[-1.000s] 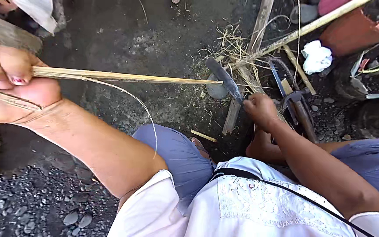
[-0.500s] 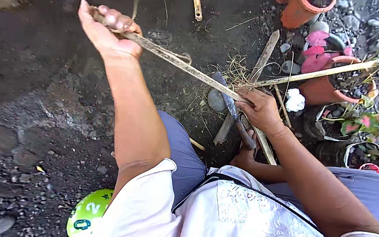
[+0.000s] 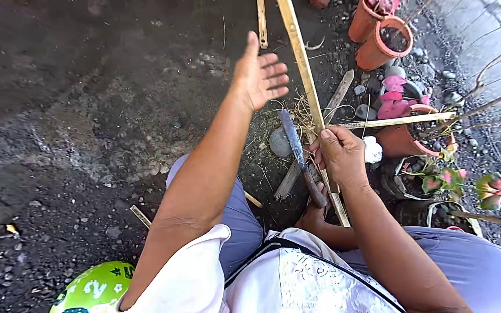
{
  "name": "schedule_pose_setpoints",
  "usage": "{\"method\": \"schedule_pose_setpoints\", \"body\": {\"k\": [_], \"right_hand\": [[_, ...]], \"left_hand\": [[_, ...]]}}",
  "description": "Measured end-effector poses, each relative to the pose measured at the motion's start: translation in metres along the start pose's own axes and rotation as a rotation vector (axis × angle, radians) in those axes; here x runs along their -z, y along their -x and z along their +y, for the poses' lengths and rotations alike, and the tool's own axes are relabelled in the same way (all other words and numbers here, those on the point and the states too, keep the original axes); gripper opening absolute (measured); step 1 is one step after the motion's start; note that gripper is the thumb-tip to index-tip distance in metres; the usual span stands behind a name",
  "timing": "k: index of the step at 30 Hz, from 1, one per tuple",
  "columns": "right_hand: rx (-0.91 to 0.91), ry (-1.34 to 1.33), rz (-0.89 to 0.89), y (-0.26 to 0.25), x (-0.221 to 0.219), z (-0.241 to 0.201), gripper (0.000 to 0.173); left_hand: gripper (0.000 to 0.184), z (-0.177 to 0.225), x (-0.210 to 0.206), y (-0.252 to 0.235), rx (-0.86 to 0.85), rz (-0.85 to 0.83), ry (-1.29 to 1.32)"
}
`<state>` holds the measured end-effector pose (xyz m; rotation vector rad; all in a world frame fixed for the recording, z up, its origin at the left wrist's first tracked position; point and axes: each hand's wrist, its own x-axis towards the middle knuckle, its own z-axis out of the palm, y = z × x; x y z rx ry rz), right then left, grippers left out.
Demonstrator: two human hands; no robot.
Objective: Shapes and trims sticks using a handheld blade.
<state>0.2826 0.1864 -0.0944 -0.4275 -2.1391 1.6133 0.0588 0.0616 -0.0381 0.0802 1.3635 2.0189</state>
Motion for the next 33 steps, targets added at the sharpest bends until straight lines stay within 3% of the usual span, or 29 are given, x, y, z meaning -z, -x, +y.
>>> {"method": "schedule_pose_setpoints", "body": {"k": [2,5,8,13,20,28,33], "right_hand": [[-0.047,-0.118,0.038,0.0,0.001,-0.002,0.022],[-0.114,-0.224,0.071,0.002,0.002,-0.003,0.021],[-0.154,-0.292,0.063,0.005,0.003,-0.002,0.024],[-0.208,-0.429,-0.007,0.01,0.0,0.002,0.032],[-0.178,-0.454,0.007,0.015,-0.012,0.015,0.036],[-0.326,-0.393,0.013,0.016,-0.02,0.031,0.033],[-0.267,-0.226,0.002,0.012,-0.018,0.052,0.028]], "left_hand": [[0.079,-0.014,-0.011,0.001,0.033,-0.277,-0.063],[0.054,-0.03,-0.023,0.004,-0.021,-0.561,-0.099],[0.032,-0.046,-0.039,0.009,-0.052,-0.497,0.021],[0.028,-0.062,-0.046,0.006,-0.021,-0.486,0.144],[0.007,-0.072,-0.055,0.009,-0.014,-0.365,0.046],[0.028,-0.089,-0.051,0.003,0.16,-0.211,-0.031],[0.042,-0.116,-0.034,0.009,0.325,-0.275,-0.34]]}}
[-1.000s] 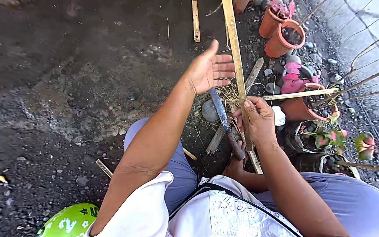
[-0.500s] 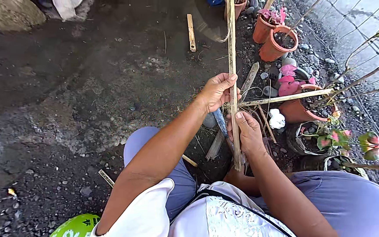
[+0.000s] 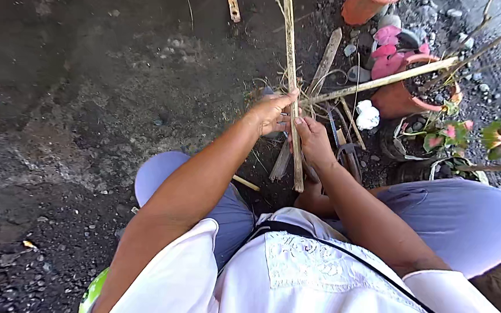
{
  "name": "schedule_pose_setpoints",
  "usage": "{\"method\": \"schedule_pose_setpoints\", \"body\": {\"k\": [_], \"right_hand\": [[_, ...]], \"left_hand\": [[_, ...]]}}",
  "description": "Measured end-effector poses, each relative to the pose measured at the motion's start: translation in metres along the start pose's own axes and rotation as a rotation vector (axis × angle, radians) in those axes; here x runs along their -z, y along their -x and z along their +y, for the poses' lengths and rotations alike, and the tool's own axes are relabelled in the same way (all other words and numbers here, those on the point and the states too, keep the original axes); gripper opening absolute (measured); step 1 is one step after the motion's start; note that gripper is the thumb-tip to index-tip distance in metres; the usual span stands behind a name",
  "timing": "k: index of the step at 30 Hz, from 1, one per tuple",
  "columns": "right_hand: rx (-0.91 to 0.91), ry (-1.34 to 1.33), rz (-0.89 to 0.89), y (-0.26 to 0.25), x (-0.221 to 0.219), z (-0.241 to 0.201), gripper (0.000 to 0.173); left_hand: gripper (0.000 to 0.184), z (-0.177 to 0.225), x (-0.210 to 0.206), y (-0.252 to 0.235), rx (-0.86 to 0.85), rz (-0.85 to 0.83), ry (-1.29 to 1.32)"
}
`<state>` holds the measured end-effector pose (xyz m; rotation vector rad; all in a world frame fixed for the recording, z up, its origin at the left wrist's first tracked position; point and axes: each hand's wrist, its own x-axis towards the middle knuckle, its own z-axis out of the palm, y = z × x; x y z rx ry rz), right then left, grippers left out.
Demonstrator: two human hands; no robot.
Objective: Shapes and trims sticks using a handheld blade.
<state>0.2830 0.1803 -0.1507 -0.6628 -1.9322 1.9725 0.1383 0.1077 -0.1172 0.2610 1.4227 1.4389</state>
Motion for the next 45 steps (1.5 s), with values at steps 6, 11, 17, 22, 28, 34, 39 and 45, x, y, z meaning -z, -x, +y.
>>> {"method": "schedule_pose_setpoints", "body": {"k": [6,11,17,22,28,34,39,45], "right_hand": [[-0.215,0.479,-0.137,-0.018,0.047,0.046,0.043],[-0.479,0.99,-0.136,-0.009,0.06,0.101,0.065],[-0.609,0.966,-0.094,-0.007,0.051,0.108,0.054],[-0.628,0.113,0.12,0.001,0.043,0.064,0.03],[-0.075,-0.097,0.324,0.0,0.058,-0.065,0.021],[0.319,0.549,0.011,-0.009,0.108,-0.178,0.036],[0.286,0.968,-0.08,-0.031,0.088,-0.164,0.032],[0.287,1.252,-0.188,-0.069,0.075,-0.116,0.062]], "left_hand": [[0.028,0.003,0.016,0.008,0.043,0.162,-0.335],[0.03,0.019,0.033,0.005,0.004,0.306,-0.373],[0.032,0.027,0.026,0.005,0.01,0.289,-0.076],[0.033,0.051,0.031,0.019,-0.039,0.214,0.104],[0.04,0.066,0.036,0.045,-0.05,0.169,0.193],[0.037,0.053,0.02,0.059,-0.037,0.104,0.411],[0.046,0.043,-0.006,0.073,-0.016,0.04,0.46],[0.044,0.033,0.004,0.072,-0.033,0.055,0.455]]}}
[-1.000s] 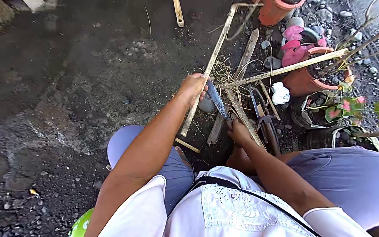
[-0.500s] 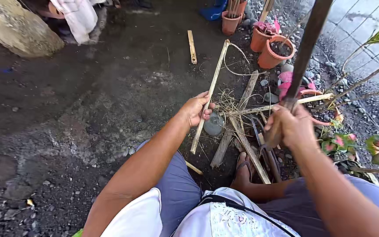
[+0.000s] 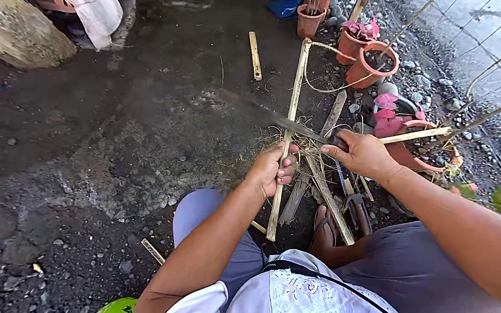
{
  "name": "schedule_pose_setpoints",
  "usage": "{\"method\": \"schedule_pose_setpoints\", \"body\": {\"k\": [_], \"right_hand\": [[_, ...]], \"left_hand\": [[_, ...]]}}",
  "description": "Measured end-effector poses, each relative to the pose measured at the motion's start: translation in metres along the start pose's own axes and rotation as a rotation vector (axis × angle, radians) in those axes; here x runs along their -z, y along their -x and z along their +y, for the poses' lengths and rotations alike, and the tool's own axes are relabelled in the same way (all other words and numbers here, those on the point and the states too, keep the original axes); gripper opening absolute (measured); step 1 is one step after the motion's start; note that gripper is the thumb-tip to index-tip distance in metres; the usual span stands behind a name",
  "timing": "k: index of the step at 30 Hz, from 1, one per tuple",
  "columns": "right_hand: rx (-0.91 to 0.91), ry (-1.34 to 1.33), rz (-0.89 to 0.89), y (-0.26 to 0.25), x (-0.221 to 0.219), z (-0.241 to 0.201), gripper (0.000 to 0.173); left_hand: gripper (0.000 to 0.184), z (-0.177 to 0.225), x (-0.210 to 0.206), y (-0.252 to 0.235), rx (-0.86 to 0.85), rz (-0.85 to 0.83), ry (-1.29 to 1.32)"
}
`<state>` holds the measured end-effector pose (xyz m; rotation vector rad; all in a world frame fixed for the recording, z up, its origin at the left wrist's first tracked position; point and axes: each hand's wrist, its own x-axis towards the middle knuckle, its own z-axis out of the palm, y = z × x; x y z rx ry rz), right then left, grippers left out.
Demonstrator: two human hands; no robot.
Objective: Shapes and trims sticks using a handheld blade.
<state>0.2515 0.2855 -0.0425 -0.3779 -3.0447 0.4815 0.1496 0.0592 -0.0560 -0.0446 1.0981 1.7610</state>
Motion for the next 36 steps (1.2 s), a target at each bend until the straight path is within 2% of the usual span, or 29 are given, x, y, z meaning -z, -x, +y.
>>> {"method": "schedule_pose_setpoints", "body": {"k": [6,9,11,14,17,25,29,32,33,36], "right_hand": [[0.176,0.178,0.032,-0.031,-0.015,0.011,0.069],[0.023,0.134,-0.015,-0.054,-0.005,0.036,0.074],[-0.023,0.103,0.001,-0.057,0.001,0.034,0.075],[0.157,0.092,0.034,-0.048,-0.009,0.01,0.071],[0.309,0.13,0.024,-0.052,-0.019,0.016,0.075],[0.45,0.194,0.216,-0.057,-0.021,0.036,0.079],[0.445,0.214,0.191,-0.052,-0.014,0.027,0.073],[0.425,0.133,0.045,-0.044,-0.011,0.004,0.044],[0.423,0.096,0.017,-0.042,-0.014,-0.003,0.039],[0.396,0.03,-0.005,-0.04,-0.021,-0.014,0.039]], "left_hand": [[0.043,0.001,0.008,-0.012,-0.017,0.11,-0.022],[0.041,-0.001,0.01,-0.013,0.018,0.108,-0.06],[0.04,0.002,0.01,-0.013,0.013,0.1,-0.081],[0.041,0.008,0.012,-0.015,-0.021,0.115,-0.087],[0.039,0.007,0.014,-0.016,-0.031,0.161,-0.126],[0.038,0.005,0.006,-0.008,-0.071,0.143,-0.169],[0.037,0.004,0.006,-0.001,-0.093,0.125,-0.159],[0.036,0.005,0.01,0.003,-0.11,0.115,-0.148],[0.036,0.004,0.012,0.003,-0.113,0.114,-0.144],[0.035,0.006,0.014,0.004,-0.117,0.12,-0.118]]}}
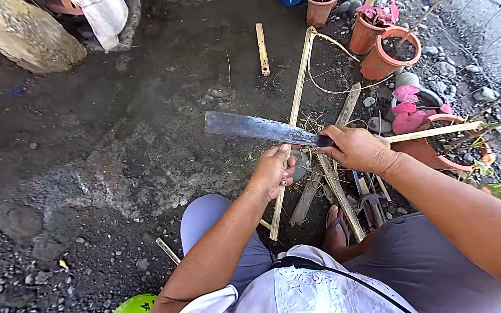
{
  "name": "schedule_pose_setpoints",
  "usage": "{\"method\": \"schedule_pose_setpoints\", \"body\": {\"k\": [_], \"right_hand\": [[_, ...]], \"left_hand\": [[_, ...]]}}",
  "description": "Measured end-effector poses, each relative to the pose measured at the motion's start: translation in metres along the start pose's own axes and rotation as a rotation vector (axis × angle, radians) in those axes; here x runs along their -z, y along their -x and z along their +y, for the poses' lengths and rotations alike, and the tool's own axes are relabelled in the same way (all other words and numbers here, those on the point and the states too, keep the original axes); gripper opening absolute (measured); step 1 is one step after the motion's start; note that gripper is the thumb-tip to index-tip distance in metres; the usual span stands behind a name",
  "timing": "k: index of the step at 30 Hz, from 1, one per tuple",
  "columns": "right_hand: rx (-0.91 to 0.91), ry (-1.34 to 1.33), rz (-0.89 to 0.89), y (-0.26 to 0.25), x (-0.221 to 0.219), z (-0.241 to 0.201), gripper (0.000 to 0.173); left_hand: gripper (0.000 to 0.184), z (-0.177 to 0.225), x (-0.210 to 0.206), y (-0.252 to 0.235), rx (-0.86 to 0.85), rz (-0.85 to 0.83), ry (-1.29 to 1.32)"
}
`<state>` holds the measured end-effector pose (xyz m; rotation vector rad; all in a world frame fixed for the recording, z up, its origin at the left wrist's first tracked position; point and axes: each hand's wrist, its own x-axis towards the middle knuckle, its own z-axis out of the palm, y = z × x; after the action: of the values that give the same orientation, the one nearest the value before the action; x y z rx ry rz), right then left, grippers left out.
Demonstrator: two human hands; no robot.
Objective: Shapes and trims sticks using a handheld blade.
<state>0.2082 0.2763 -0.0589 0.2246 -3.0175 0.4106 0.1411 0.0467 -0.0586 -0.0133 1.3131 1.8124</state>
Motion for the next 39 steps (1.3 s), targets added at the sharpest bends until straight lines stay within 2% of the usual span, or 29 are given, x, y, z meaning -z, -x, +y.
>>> {"method": "schedule_pose_setpoints", "body": {"k": [1,3,5,9,12,14,17,19,22,24,25,27,29,32,34,37,39], "right_hand": [[-0.009,0.012,0.02,-0.001,-0.001,-0.002,0.043],[-0.028,0.083,0.069,-0.004,-0.003,-0.005,0.064],[-0.031,0.154,0.071,-0.009,-0.002,-0.004,0.073],[0.015,0.194,0.066,-0.017,0.002,0.019,0.073],[-0.156,0.136,0.003,-0.017,0.012,0.041,0.076],[-0.193,0.125,0.012,-0.017,0.019,0.04,0.078],[-0.066,0.111,0.054,-0.012,0.011,0.017,0.076],[-0.014,0.132,0.061,-0.012,0.006,0.02,0.074],[-0.227,0.119,0.001,-0.011,0.021,0.054,0.076],[-0.31,0.119,-0.004,-0.008,0.03,0.056,0.077],[-0.289,0.112,0.005,-0.006,0.03,0.048,0.075],[-0.137,0.121,0.051,-0.005,0.02,0.031,0.073],[-0.052,0.144,0.067,-0.008,0.013,0.037,0.073],[-0.327,0.127,0.0,-0.005,0.03,0.071,0.081],[-0.414,0.12,0.016,-0.003,0.039,0.071,0.083],[-0.23,0.122,0.054,-0.001,0.028,0.043,0.08],[-0.125,0.162,0.076,-0.003,0.019,0.042,0.078]], "left_hand": [[0.036,0.001,0.0,0.0,-0.002,0.002,0.011],[0.036,0.002,0.0,0.0,-0.009,0.005,0.03],[0.035,0.0,-0.001,-0.001,-0.019,0.011,0.023],[0.034,-0.002,-0.002,-0.002,-0.016,0.027,-0.017],[0.035,-0.004,-0.001,0.003,0.012,0.019,-0.048],[0.035,-0.004,-0.002,0.003,0.006,0.008,-0.062],[0.035,-0.004,-0.006,0.001,-0.005,-0.012,-0.065],[0.033,-0.005,-0.005,0.002,0.002,-0.018,-0.065],[0.034,-0.006,-0.002,0.005,0.025,-0.04,-0.077],[0.035,-0.007,-0.003,0.005,0.038,-0.039,-0.089],[0.035,-0.007,-0.004,0.004,0.037,-0.043,-0.098],[0.035,-0.005,-0.004,0.003,0.02,-0.044,-0.112],[0.035,-0.004,-0.002,0.004,0.018,-0.038,-0.118],[0.034,-0.003,0.001,0.008,0.034,-0.046,-0.11],[0.034,-0.004,-0.001,0.008,0.033,-0.052,-0.106],[0.035,-0.003,0.0,0.007,0.009,-0.066,-0.115],[0.035,-0.002,0.002,0.008,0.007,-0.064,-0.117]]}}
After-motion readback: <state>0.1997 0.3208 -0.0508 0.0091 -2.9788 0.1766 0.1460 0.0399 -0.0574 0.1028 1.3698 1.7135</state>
